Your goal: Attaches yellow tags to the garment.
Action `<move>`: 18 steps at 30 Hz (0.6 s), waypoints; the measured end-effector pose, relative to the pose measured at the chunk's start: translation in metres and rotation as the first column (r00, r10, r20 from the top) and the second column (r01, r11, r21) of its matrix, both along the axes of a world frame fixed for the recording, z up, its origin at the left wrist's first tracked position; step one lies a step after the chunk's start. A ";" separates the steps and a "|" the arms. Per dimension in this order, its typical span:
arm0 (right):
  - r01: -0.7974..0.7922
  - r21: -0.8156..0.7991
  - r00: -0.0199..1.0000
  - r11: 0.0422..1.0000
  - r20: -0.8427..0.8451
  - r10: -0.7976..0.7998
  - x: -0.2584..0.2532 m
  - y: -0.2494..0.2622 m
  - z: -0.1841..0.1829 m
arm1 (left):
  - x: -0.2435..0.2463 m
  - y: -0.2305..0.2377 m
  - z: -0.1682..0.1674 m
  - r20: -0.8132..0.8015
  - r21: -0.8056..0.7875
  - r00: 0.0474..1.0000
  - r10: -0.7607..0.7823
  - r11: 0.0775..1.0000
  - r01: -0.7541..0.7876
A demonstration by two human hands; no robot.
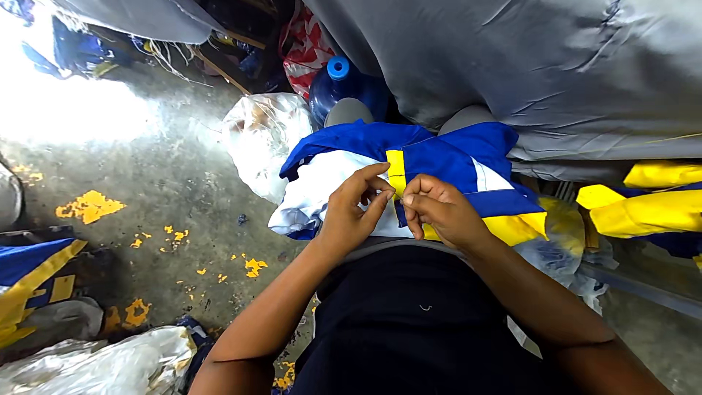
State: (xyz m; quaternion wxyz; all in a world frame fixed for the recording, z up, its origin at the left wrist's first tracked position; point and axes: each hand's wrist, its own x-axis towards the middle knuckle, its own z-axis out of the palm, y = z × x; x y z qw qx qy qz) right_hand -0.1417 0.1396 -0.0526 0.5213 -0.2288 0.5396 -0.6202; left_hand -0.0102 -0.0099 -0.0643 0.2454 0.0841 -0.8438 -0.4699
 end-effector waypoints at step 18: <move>0.266 -0.215 0.960 0.940 0.151 -0.237 0.012 -0.006 -0.012 | -0.011 0.014 0.002 -0.191 -0.231 0.981 -0.027 0.973 -0.018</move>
